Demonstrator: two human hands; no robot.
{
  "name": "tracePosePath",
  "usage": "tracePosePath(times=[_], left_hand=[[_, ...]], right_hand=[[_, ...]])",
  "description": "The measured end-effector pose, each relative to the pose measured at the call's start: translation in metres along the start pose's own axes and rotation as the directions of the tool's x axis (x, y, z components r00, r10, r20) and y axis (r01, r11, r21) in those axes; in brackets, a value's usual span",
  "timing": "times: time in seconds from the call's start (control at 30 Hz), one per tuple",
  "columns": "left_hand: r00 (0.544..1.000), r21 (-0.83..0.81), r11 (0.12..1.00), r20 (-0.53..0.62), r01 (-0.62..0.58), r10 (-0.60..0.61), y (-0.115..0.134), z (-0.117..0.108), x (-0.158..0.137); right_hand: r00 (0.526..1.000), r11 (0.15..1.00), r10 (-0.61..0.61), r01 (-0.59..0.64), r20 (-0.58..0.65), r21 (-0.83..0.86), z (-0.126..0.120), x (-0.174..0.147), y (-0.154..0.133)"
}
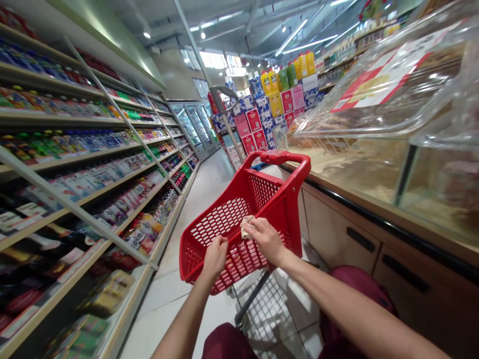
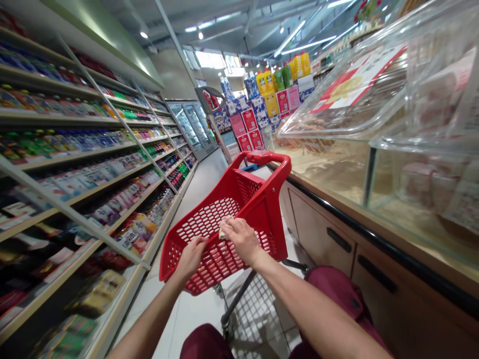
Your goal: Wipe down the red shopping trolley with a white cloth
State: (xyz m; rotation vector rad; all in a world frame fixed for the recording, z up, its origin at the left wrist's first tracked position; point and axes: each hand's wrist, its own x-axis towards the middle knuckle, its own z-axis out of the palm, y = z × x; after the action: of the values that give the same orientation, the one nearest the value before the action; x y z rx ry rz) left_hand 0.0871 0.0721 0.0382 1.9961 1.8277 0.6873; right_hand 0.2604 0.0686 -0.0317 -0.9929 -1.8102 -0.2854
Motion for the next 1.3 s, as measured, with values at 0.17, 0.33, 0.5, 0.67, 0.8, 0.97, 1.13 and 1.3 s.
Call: tracePosePath(times=[0.17,0.33,0.5,0.67,0.8,0.97,1.13,1.3], left_hand=[[0.996,-0.038,0.995,0.010,-0.087,0.088,0.013,0.004,0.001],[0.998,-0.044,0.997,0.008,-0.069,0.070,0.024,0.009,0.008],[0.985,-0.100,0.981,0.009,-0.168,0.170,0.039,0.028,0.014],[0.989,-0.158,0.976,-0.007,-0.148,0.149,0.041,0.035,0.015],[0.993,-0.165,0.979,-0.007,-0.116,0.117,0.044,0.032,0.013],[0.992,-0.146,0.983,-0.056,-0.116,0.109,0.043,0.033,0.010],[0.995,-0.094,0.994,-0.088,-0.064,0.056,0.042,0.036,0.007],[0.994,-0.104,0.991,-0.076,-0.089,0.081,0.043,0.035,0.002]], right_hand=[[0.970,0.996,-0.079,0.088,0.231,-0.033,0.002,-0.041,0.020],[1.000,1.000,0.014,-0.014,0.028,-0.015,-0.018,-0.018,0.032],[0.973,0.999,0.040,-0.033,0.227,-0.036,-0.015,-0.035,0.041],[0.990,0.998,0.064,-0.060,0.123,-0.038,-0.024,-0.027,0.045],[0.994,0.993,0.111,-0.112,-0.022,-0.037,-0.032,-0.006,0.047],[0.986,0.996,0.079,-0.073,0.148,-0.048,-0.044,-0.028,0.054],[0.960,0.983,0.150,-0.171,-0.236,-0.069,-0.085,0.028,0.074],[0.990,0.986,0.113,-0.122,-0.081,-0.118,-0.087,0.002,0.080]])
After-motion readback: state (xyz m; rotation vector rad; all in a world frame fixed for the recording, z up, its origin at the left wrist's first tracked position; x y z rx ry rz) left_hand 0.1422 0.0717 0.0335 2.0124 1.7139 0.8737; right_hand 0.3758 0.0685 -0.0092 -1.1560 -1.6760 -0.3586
